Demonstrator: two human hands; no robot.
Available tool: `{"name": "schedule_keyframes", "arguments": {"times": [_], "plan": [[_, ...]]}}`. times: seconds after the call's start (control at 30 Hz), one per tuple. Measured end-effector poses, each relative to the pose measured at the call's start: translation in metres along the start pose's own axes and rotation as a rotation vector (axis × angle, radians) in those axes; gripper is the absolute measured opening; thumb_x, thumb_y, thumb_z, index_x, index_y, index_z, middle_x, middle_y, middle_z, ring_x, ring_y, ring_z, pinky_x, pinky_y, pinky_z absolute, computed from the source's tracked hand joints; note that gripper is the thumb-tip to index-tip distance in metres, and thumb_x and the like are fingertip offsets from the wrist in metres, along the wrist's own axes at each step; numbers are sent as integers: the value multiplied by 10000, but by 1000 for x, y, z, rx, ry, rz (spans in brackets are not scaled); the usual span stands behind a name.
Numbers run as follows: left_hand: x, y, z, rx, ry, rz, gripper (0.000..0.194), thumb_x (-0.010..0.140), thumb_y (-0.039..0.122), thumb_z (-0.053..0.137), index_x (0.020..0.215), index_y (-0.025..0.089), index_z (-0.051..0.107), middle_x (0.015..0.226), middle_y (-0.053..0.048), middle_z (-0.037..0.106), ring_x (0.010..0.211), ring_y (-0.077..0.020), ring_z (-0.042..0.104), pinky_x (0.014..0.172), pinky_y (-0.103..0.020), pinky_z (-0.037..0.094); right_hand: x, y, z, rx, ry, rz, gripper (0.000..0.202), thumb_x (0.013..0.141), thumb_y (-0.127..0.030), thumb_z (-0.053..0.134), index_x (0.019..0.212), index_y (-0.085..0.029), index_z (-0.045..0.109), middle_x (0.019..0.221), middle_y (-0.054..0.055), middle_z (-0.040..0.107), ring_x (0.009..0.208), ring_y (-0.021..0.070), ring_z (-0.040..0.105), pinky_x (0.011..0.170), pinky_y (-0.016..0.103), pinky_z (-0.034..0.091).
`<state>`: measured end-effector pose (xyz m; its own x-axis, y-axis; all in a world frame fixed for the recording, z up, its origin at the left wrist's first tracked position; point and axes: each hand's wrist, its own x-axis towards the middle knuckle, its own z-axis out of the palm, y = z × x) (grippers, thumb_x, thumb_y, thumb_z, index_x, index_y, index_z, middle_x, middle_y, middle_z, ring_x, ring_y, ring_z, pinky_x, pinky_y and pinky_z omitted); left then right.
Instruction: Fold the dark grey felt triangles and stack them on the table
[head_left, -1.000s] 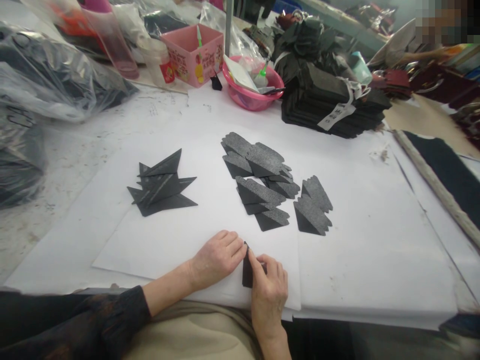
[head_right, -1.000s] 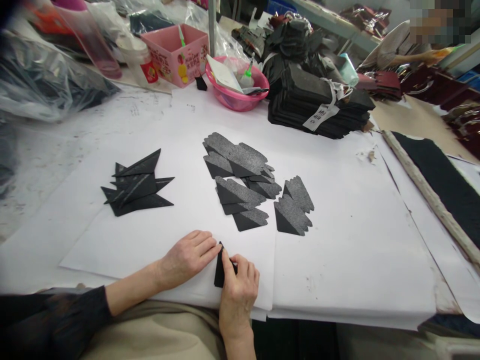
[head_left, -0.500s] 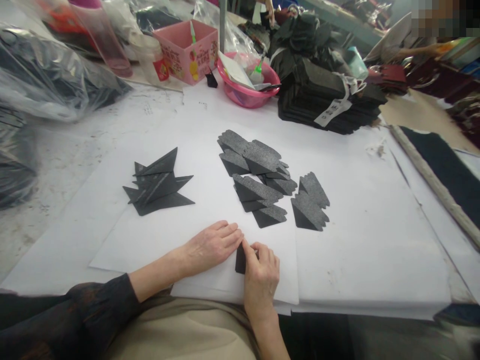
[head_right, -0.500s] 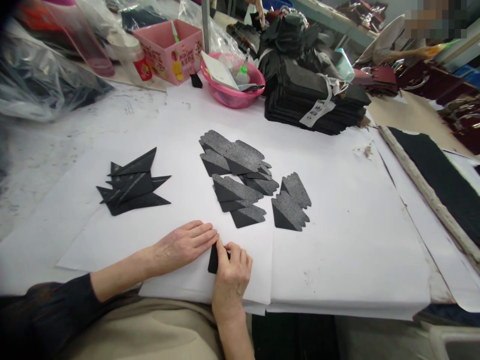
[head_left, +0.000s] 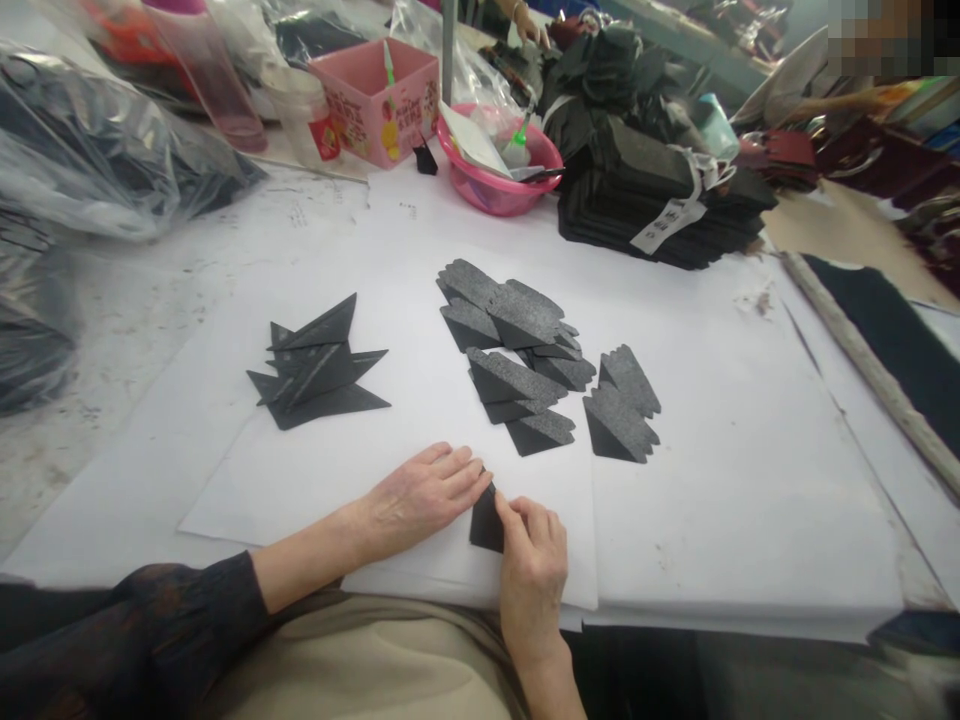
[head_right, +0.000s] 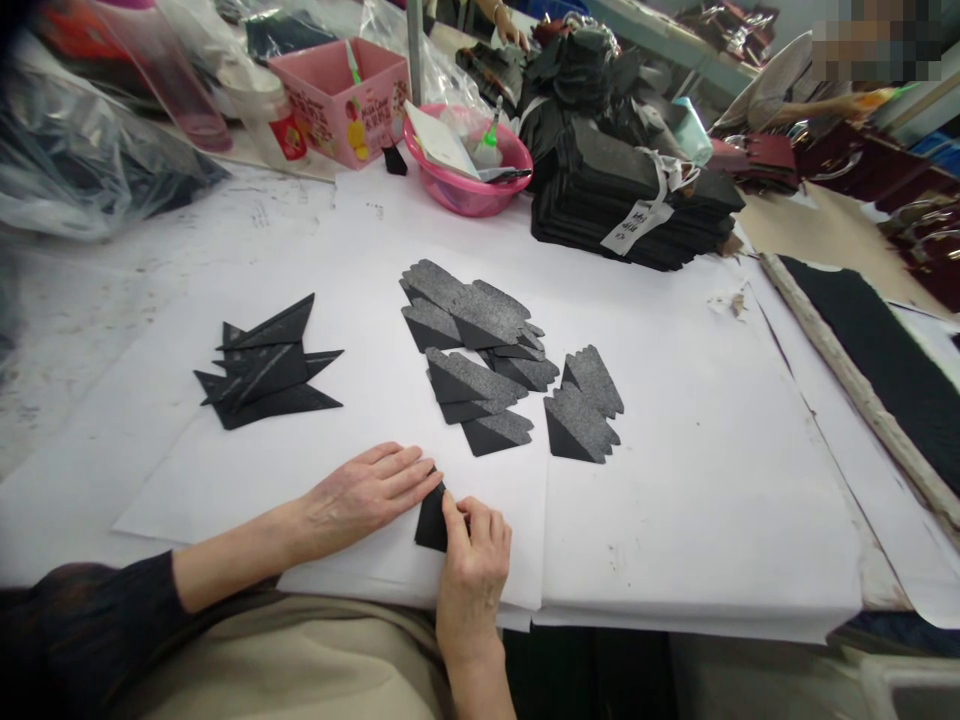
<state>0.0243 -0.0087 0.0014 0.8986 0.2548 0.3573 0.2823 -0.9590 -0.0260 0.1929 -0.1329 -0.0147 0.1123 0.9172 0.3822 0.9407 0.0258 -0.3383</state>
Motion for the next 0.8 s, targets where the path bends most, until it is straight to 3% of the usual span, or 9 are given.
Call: {"name": "schedule_keyframes", "arguments": {"times": [0.2, 0.43, 0.63, 0.8], "plan": [[0, 3, 0, 10, -28, -10, 279, 969, 114, 484, 1232, 84, 572, 1198, -121, 621, 1136, -264, 559, 933, -405, 471, -1, 0, 3, -1, 20, -2, 279, 964, -125, 502, 1170, -210, 669, 964, 73, 616, 878, 160, 529, 784, 312, 411], [0, 1, 5, -33, -30, 41, 287, 983, 99, 449, 1247, 89, 560, 1272, -100, 590, 1267, -228, 480, 1081, -379, 397, -1, -2, 5, 2, 17, 22, 283, 956, -112, 507, 1173, -195, 670, 955, 74, 607, 875, 162, 509, 780, 307, 405], [0, -1, 5, -64, -39, 43, 293, 985, 133, 477, 1270, 126, 542, 1227, -99, 606, 1208, -230, 526, 1035, -397, 430, 0, 2, -3, 54, 12, 20, 231, 957, -165, 542, 1135, -221, 679, 930, 50, 624, 855, 147, 522, 793, 297, 424], [1, 3, -1, -68, -46, 7, 310, 978, 145, 501, 1285, 144, 537, 1222, -89, 606, 1204, -245, 526, 1012, -399, 438, -8, 8, -13, 114, 43, 21, 188, 928, -112, 578, 1051, -204, 687, 937, 41, 645, 860, 134, 548, 805, 289, 434]]}}
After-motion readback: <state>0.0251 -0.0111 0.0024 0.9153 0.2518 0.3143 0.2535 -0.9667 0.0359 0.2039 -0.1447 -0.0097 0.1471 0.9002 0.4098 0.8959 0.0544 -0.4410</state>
